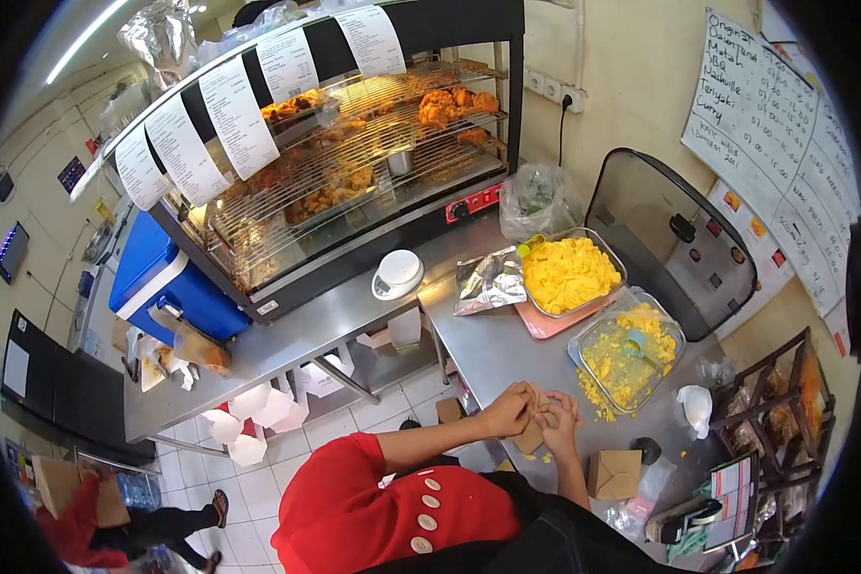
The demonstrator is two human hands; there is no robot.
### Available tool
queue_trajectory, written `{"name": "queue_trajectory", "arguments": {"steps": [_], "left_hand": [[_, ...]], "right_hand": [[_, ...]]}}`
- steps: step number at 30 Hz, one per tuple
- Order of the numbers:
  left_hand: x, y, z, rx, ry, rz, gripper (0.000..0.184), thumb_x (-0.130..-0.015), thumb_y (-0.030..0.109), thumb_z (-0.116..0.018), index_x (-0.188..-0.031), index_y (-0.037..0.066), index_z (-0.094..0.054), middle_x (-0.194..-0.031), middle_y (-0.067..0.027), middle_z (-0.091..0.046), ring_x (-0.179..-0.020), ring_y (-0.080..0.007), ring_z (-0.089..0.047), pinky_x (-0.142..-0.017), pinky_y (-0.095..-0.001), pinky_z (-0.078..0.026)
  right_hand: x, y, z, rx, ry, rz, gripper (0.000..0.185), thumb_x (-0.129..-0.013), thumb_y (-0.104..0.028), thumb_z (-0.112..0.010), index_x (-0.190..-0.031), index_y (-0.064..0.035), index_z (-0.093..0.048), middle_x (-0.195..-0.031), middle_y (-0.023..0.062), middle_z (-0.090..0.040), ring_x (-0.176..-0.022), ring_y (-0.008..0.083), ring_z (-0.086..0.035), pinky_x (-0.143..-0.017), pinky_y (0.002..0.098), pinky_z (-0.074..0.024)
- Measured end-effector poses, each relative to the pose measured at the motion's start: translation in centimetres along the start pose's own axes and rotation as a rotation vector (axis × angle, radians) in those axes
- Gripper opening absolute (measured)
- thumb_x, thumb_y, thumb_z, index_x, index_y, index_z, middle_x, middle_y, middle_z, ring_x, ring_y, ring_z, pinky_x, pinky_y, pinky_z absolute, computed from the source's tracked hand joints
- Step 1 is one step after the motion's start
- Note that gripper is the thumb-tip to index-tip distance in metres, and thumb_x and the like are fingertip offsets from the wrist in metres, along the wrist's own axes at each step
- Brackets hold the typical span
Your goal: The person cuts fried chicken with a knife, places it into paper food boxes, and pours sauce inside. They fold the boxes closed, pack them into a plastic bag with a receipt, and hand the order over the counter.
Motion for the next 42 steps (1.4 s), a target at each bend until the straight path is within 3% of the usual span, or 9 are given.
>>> {"name": "queue_trajectory", "arguments": {"steps": [10,16,25,31,34,37,42], "left_hand": [[-0.8,-0.8,0.0,0.055,-0.266,-0.019,0.01,-0.066,-0.001,-0.06,-0.065,0.001,-0.051,-0.082,-0.0163,-0.052,-0.081,-0.0325,-0.051,-0.071,-0.0377,-0.044],[-1.0,-0.6,-0.1,0.066,-0.274,0.056,0.012,-0.067,0.0,-0.062,-0.063,0.001,-0.05,-0.084,-0.0157,-0.053,-0.083,-0.0319,-0.051,-0.072,-0.037,-0.044],[-0.9,-2.1,-1.0,-0.063,-0.322,-0.019,0.011,-0.064,-0.002,-0.061,-0.065,0.001,-0.051,-0.086,-0.0172,-0.051,-0.087,-0.0339,-0.05,-0.074,-0.0387,-0.043],[-0.8,-1.5,-0.8,-0.023,-0.204,-0.063,0.015,-0.058,-0.007,-0.057,-0.069,0.001,-0.051,-0.082,-0.0143,-0.051,-0.082,-0.0317,-0.051,-0.074,-0.0374,-0.044],[-0.5,-1.1,0.0,-0.012,-0.074,-0.026,0.015,-0.058,-0.008,-0.055,-0.07,0.0,-0.052,-0.081,-0.0143,-0.051,-0.08,-0.0314,-0.05,-0.071,-0.0363,-0.045],[-0.3,-1.0,0.1,0.016,-0.139,0.051,0.015,-0.058,-0.008,-0.053,-0.072,-0.002,-0.052,-0.081,-0.015,-0.05,-0.081,-0.031,-0.05,-0.067,-0.0357,-0.045],[0.2,0.5,0.4,-0.014,-0.059,0.026,0.013,-0.064,-0.008,-0.054,-0.076,-0.003,-0.051,-0.09,-0.0177,-0.047,-0.087,-0.0338,-0.048,-0.076,-0.0383,-0.043]], "right_hand": [[0.4,0.0,-0.6,-0.077,0.057,-0.014,0.014,-0.064,-0.015,-0.079,-0.074,-0.0141,-0.069,-0.113,-0.0024,-0.054,-0.114,0.0207,-0.042,-0.092,0.0427,-0.0204],[0.2,-1.0,0.9,-0.027,0.035,-0.059,0.015,-0.06,-0.015,-0.08,-0.073,-0.0161,-0.071,-0.113,-0.0036,-0.053,-0.117,0.0206,-0.038,-0.091,0.0438,-0.02],[0.5,0.1,-0.7,-0.041,0.064,-0.13,0.013,-0.062,-0.016,-0.079,-0.073,-0.0155,-0.072,-0.111,-0.0045,-0.055,-0.117,0.0183,-0.04,-0.094,0.0416,-0.018],[-0.9,2.0,-1.2,-0.279,-0.081,-0.162,0.01,-0.066,-0.019,-0.076,-0.074,-0.0142,-0.072,-0.113,-0.0022,-0.057,-0.116,0.0189,-0.041,-0.095,0.0438,-0.017],[-0.7,1.1,-1.2,-0.125,-0.044,-0.244,0.009,-0.067,-0.021,-0.076,-0.072,-0.0145,-0.071,-0.112,-0.0026,-0.058,-0.117,0.0187,-0.041,-0.094,0.0445,-0.0168],[-0.4,0.7,-1.0,-0.107,0.048,-0.174,0.01,-0.069,-0.024,-0.075,-0.07,-0.0156,-0.07,-0.109,-0.0041,-0.059,-0.116,0.0189,-0.04,-0.092,0.0429,-0.0177],[0.0,1.6,-1.1,-0.078,0.061,-0.2,0.011,-0.068,-0.025,-0.076,-0.068,-0.0161,-0.07,-0.109,-0.0038,-0.059,-0.115,0.0189,-0.041,-0.091,0.0426,-0.0187]]}}
Point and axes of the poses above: each hand's wrist, its own x-axis away from the middle knuckle, its own z-axis out of the back of the hand, y = z × x, the point moved 7 cm from there along -x, towards the middle knuckle
